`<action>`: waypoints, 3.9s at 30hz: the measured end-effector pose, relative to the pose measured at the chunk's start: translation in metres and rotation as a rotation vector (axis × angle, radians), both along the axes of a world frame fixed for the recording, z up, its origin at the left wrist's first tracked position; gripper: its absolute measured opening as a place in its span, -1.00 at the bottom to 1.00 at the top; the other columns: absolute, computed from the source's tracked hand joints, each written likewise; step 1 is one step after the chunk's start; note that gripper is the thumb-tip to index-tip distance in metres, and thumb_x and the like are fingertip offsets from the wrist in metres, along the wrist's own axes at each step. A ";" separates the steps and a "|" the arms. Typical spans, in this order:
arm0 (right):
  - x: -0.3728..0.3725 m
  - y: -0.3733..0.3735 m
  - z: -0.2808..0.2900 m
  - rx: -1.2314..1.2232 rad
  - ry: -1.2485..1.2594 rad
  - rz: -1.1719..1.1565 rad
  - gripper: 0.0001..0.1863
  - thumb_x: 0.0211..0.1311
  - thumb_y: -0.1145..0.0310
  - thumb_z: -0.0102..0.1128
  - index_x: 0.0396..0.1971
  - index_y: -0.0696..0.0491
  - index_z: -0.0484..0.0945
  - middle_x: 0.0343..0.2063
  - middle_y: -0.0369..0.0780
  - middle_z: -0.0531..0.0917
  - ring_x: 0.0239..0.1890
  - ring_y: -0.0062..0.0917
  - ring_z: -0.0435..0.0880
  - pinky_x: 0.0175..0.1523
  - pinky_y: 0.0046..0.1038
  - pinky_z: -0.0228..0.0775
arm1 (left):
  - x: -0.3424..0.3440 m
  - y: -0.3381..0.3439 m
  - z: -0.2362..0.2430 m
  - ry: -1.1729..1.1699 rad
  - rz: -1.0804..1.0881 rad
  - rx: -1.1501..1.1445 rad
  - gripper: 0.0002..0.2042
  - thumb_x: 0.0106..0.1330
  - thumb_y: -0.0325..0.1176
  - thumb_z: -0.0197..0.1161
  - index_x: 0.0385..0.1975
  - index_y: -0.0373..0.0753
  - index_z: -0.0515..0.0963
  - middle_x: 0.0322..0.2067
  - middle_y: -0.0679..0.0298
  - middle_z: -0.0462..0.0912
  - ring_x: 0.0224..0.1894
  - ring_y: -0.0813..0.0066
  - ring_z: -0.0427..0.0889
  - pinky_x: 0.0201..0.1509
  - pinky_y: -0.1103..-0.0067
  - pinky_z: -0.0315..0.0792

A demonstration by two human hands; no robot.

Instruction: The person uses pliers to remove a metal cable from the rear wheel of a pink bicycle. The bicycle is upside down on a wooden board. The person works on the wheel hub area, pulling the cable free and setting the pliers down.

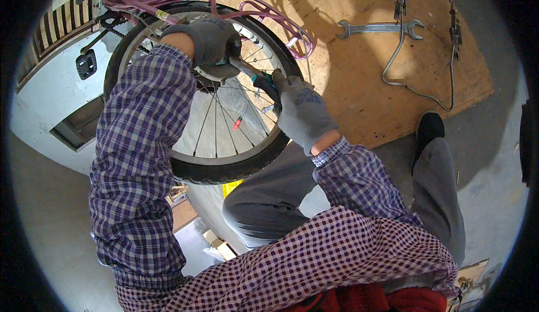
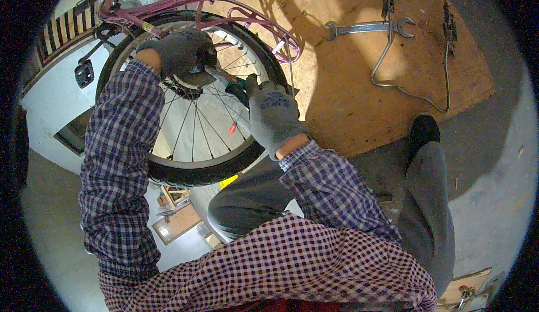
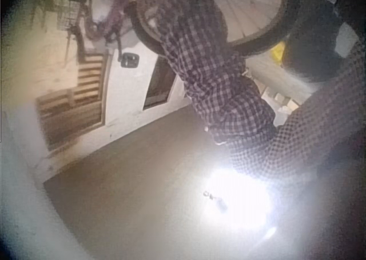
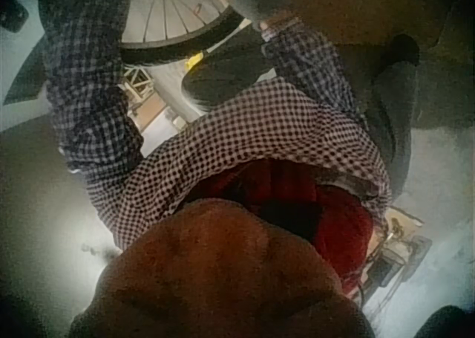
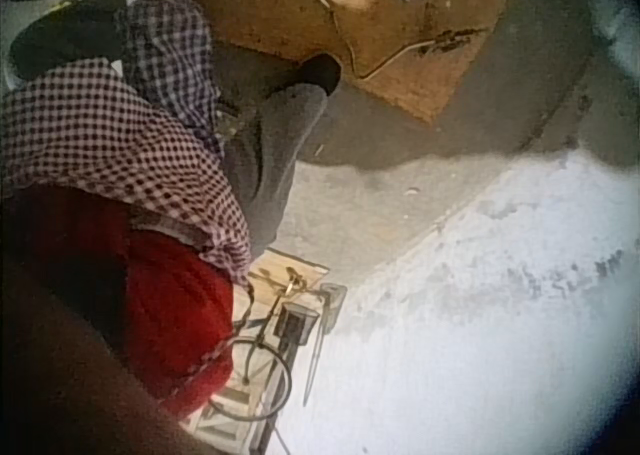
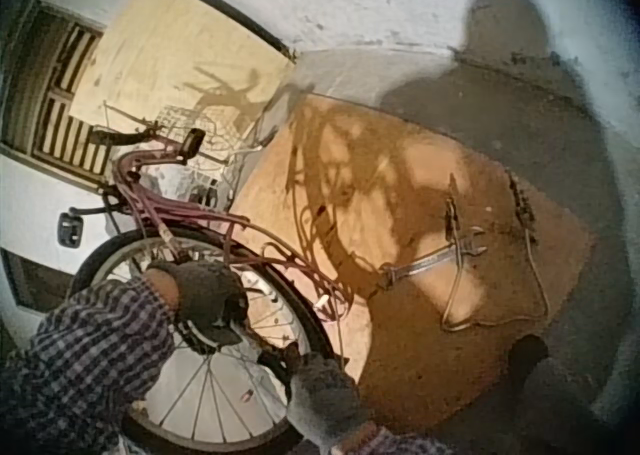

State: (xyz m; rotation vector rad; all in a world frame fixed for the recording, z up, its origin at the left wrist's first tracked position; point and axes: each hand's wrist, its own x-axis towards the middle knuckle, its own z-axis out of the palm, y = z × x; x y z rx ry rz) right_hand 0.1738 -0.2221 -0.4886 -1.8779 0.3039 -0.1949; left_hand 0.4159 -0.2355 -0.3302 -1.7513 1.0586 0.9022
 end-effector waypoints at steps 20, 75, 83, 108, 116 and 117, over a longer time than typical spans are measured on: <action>0.014 -0.044 -0.003 1.030 0.303 0.504 -0.59 0.20 0.24 0.47 -0.02 0.12 0.67 -0.49 -0.24 0.71 -0.53 -0.56 0.65 -0.52 -0.45 0.52 | -0.007 -0.006 0.006 -0.010 0.023 0.023 -0.53 0.04 -0.63 0.36 0.00 -0.09 0.70 0.03 0.12 0.73 0.15 0.03 0.68 0.25 0.25 0.57; -0.002 0.009 0.012 -0.113 0.073 -0.072 -0.36 0.26 0.33 0.20 0.34 0.21 0.41 -0.04 -0.01 0.64 -0.06 -0.17 0.65 -0.05 -0.17 0.56 | 0.010 0.003 -0.001 0.043 0.035 0.026 -0.59 0.04 -0.44 0.46 -0.03 -0.09 0.70 -0.02 0.10 0.71 0.08 0.02 0.70 0.19 0.24 0.57; 0.002 -0.030 0.014 0.521 0.169 0.276 -0.66 0.27 0.30 0.29 -0.01 0.13 0.69 -0.39 -0.05 0.73 -0.41 -0.33 0.73 -0.28 -0.35 0.55 | 0.011 0.003 -0.001 0.040 0.032 0.021 -0.60 0.05 -0.45 0.45 -0.03 -0.12 0.69 0.02 0.08 0.71 0.11 0.04 0.69 0.20 0.23 0.57; -0.005 -0.007 -0.004 0.052 -0.027 0.008 -0.38 0.22 0.37 0.25 0.31 0.16 0.45 -0.04 0.04 0.64 -0.07 -0.06 0.68 0.00 -0.10 0.58 | 0.015 0.011 -0.004 -0.018 -0.021 -0.002 -0.64 0.09 -0.47 0.41 -0.06 -0.05 0.74 -0.04 0.10 0.72 0.06 0.01 0.71 0.15 0.25 0.59; -0.001 -0.010 0.016 -0.129 0.068 -0.033 -0.38 0.23 0.33 0.25 0.30 0.20 0.46 -0.09 -0.02 0.68 -0.08 -0.16 0.68 -0.01 -0.18 0.59 | 0.019 0.009 -0.009 -0.031 -0.058 0.096 -0.50 0.15 -0.53 0.35 0.17 -0.09 0.66 0.11 0.05 0.71 0.18 0.03 0.68 0.29 0.19 0.55; 0.000 -0.009 0.016 -0.136 0.066 -0.037 -0.38 0.23 0.33 0.25 0.30 0.20 0.46 -0.08 -0.02 0.68 -0.08 -0.16 0.69 -0.01 -0.18 0.59 | 0.018 0.009 -0.008 -0.029 -0.037 0.088 -0.50 0.15 -0.53 0.35 0.17 -0.09 0.65 0.11 0.06 0.71 0.18 0.03 0.68 0.30 0.19 0.55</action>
